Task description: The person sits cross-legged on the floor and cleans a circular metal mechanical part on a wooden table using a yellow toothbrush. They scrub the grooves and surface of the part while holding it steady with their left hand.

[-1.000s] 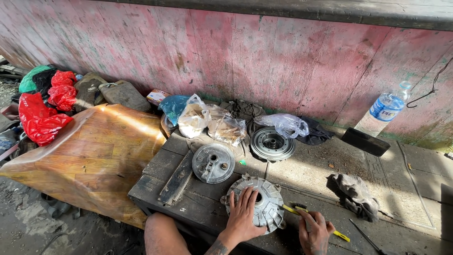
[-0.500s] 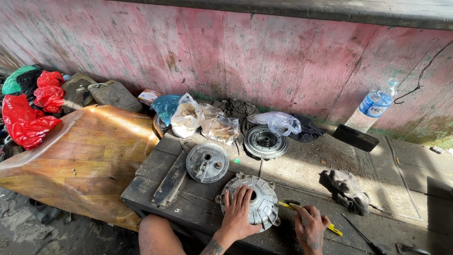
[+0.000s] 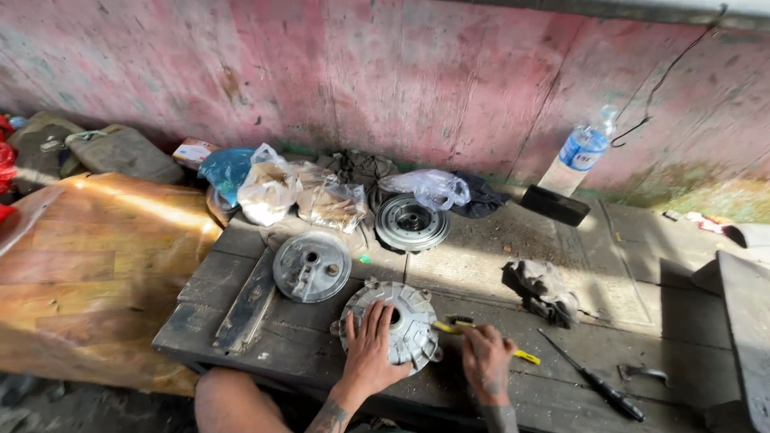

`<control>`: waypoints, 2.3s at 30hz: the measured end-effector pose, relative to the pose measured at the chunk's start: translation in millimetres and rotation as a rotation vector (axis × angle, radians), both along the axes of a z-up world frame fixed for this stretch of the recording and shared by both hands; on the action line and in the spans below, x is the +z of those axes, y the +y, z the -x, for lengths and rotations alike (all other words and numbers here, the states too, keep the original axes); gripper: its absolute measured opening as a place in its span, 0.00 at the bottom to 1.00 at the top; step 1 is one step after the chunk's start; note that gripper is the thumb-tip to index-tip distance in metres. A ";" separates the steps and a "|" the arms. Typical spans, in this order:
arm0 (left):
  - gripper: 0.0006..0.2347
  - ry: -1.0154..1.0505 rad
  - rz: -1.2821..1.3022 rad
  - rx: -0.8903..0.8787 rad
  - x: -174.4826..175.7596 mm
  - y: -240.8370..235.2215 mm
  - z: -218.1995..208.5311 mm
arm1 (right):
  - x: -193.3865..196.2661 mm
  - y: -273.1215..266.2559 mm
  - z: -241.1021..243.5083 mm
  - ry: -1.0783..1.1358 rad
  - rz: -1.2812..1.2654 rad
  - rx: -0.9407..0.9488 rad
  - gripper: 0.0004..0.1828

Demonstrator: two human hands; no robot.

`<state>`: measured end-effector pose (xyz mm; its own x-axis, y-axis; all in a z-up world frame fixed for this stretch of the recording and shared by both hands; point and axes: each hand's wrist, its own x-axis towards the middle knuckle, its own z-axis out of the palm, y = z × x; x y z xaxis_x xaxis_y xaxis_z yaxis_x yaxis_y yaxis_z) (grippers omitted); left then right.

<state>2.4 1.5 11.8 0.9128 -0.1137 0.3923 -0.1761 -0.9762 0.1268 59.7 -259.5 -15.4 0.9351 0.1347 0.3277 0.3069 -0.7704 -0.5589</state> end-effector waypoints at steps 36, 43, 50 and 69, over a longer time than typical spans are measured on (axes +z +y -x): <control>0.50 0.215 0.308 -0.080 47.3 1.7 11.5 | 78.3 30.4 40.2 0.247 -0.099 0.073 0.20; 0.54 0.422 0.265 -0.246 43.6 30.1 0.9 | 69.5 25.8 42.8 0.337 -0.131 0.108 0.19; 0.46 0.537 0.409 -0.149 64.2 19.4 -3.6 | 61.3 1.1 38.2 0.516 -0.347 0.048 0.24; 0.38 0.031 0.139 0.003 0.2 -0.2 -13.2 | 35.9 -15.4 38.0 0.238 -0.861 -0.187 0.20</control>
